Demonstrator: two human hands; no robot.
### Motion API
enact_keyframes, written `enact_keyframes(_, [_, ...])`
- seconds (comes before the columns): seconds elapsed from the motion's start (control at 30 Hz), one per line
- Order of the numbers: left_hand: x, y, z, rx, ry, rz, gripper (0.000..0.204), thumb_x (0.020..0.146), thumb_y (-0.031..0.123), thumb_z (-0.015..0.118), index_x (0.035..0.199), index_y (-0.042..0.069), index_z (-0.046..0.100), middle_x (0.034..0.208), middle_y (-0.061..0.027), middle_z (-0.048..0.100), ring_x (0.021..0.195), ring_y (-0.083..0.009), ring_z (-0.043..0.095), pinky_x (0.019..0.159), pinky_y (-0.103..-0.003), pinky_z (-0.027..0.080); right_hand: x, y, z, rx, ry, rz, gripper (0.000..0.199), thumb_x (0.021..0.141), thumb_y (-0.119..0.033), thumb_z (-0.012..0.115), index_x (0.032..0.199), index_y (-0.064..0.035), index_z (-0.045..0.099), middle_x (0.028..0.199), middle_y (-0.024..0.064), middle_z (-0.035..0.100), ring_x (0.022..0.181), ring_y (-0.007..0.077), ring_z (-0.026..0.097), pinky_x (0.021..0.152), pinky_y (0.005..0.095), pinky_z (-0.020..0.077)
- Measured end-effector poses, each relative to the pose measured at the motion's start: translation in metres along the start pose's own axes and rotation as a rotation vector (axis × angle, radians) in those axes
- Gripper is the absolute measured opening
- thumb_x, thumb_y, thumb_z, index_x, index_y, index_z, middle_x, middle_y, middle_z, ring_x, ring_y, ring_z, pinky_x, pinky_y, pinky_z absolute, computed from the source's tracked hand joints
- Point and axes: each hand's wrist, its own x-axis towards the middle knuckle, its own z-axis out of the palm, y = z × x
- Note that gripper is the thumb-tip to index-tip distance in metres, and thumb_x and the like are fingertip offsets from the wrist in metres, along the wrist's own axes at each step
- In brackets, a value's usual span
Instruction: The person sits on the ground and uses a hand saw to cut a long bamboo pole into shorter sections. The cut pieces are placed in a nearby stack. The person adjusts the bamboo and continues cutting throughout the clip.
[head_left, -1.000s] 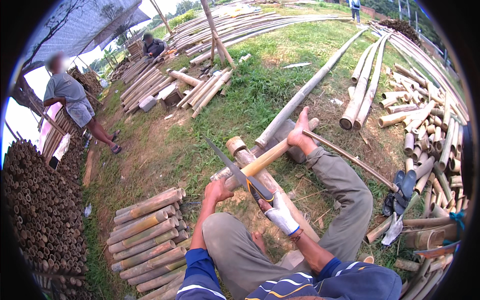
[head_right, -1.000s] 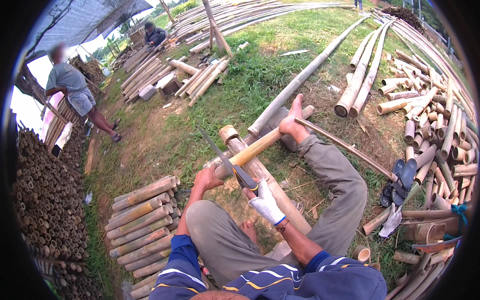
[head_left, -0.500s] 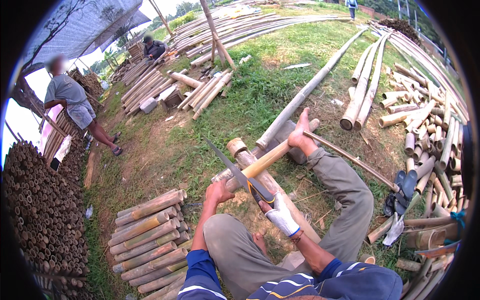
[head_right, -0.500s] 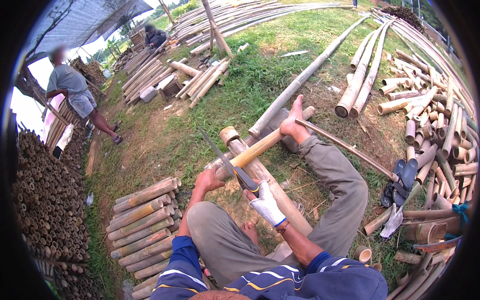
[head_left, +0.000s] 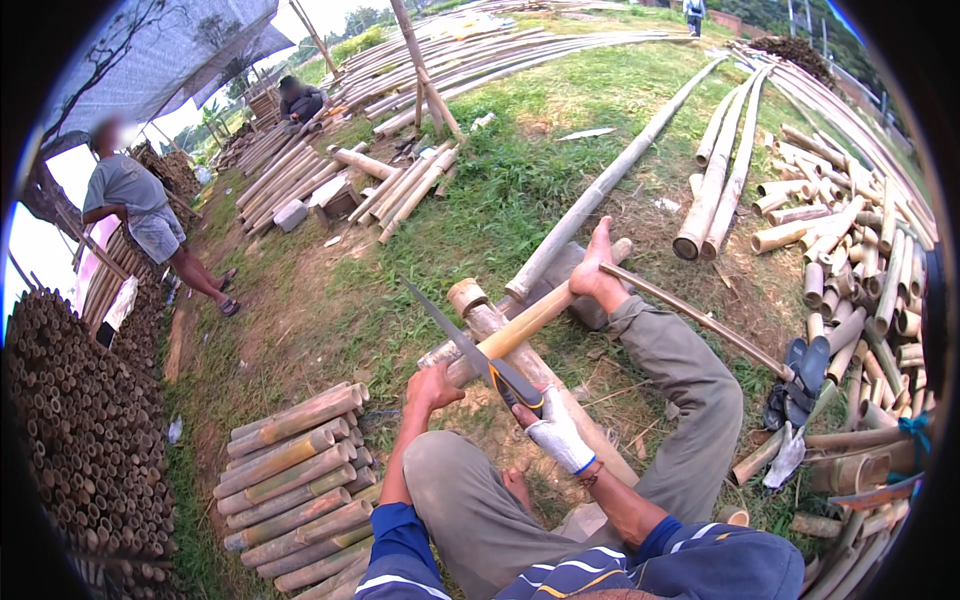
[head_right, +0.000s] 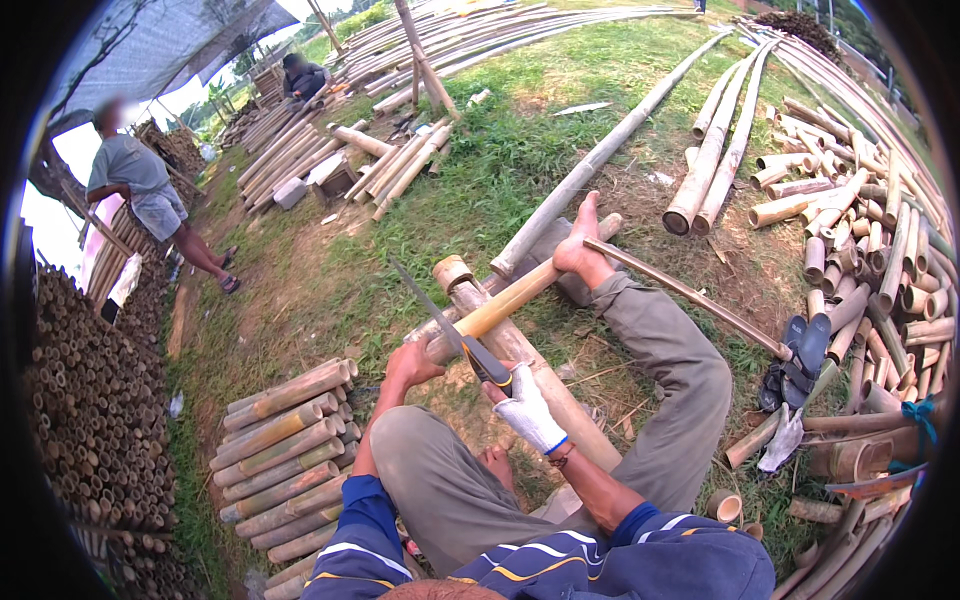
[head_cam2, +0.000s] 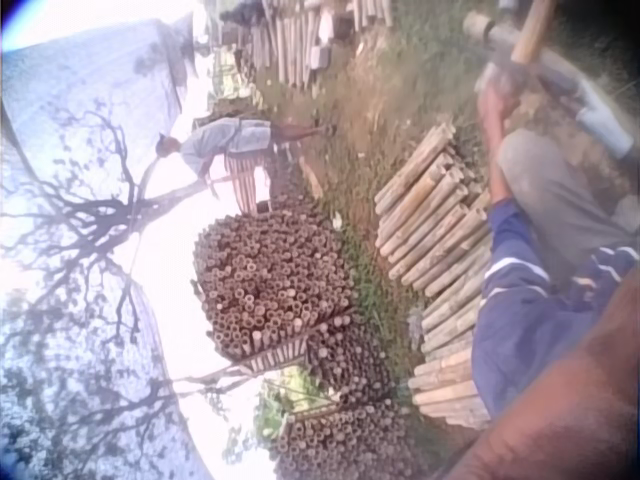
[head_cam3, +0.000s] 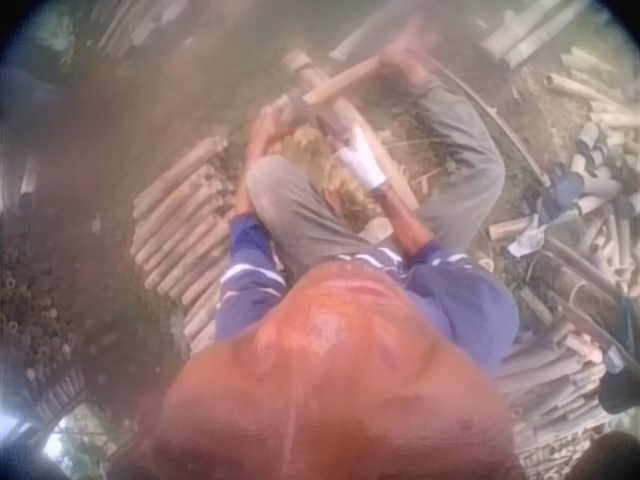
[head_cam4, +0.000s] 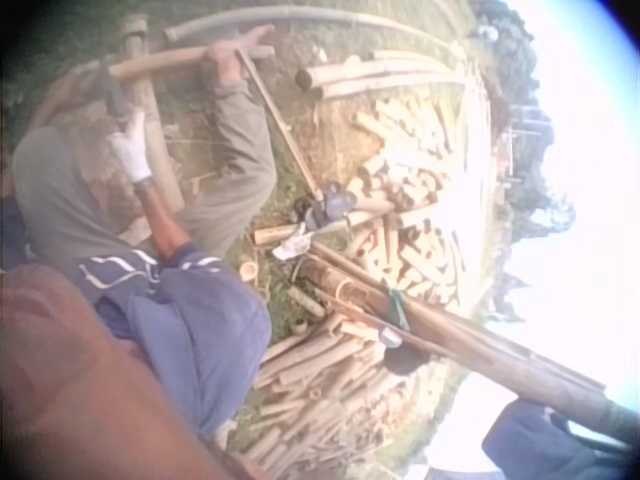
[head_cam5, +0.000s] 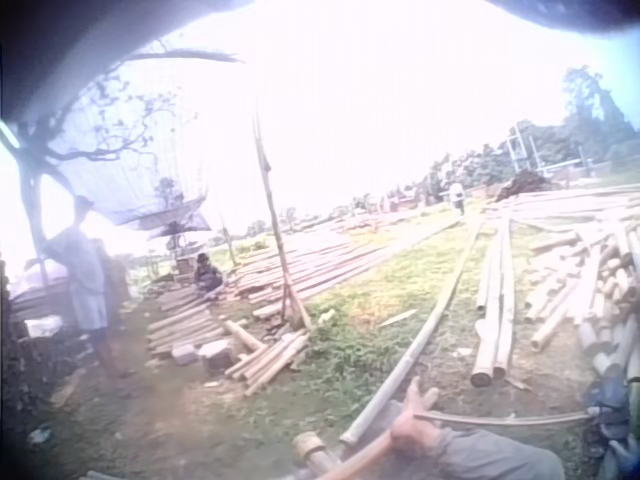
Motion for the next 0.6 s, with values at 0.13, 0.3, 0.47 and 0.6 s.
enact_keyframes(0.13, [0.000, -0.004, -0.002, 0.008, -0.007, -0.008, 0.075, 0.070, 0.043, 0.085, 0.134, 0.007, 0.066, 0.119, -0.0224, 0.077, 0.114, -0.0384, 0.073, 0.101, -0.048, 0.057, 0.000, -0.006, 0.002, -0.042, -0.005, -0.024, 0.048, 0.099, -0.025, 0.080, 0.135, -0.0071, 0.055, 0.107, 0.0051, 0.069, 0.093, 0.0116, 0.065, 0.080, 0.0315, 0.0559])
enact_keyframes(0.3, [0.003, 0.002, -0.002, 0.013, -0.008, -0.014, 0.077, 0.068, 0.044, 0.086, 0.133, 0.008, 0.067, 0.120, -0.0223, 0.077, 0.114, -0.0392, 0.073, 0.102, -0.049, 0.057, 0.000, -0.008, -0.006, -0.049, -0.026, 0.088, 0.049, 0.099, -0.028, 0.079, 0.136, -0.0078, 0.055, 0.110, 0.0056, 0.069, 0.094, 0.0120, 0.066, 0.081, 0.0325, 0.0566])
enact_keyframes(0.47, [-0.002, -0.001, -0.002, 0.004, 0.013, 0.019, 0.087, 0.064, 0.043, 0.088, 0.140, 0.008, 0.066, 0.122, -0.0233, 0.076, 0.113, -0.0389, 0.074, 0.101, -0.048, 0.058, 0.001, -0.025, -0.007, -0.142, -0.107, 0.047, 0.053, 0.102, -0.036, 0.076, 0.140, -0.0063, 0.053, 0.116, 0.0122, 0.066, 0.106, 0.0209, 0.065, 0.094, 0.0370, 0.0535])
enact_keyframes(0.6, [0.001, -0.004, 0.005, 0.036, 0.035, -0.016, 0.087, 0.064, 0.043, 0.089, 0.139, 0.007, 0.067, 0.119, -0.0231, 0.077, 0.111, -0.0390, 0.075, 0.100, -0.047, 0.058, -0.004, -0.048, -0.013, -0.166, -0.149, 0.078, 0.055, 0.102, -0.040, 0.074, 0.140, -0.0050, 0.053, 0.119, 0.0143, 0.067, 0.113, 0.0229, 0.065, 0.098, 0.0371, 0.0519])
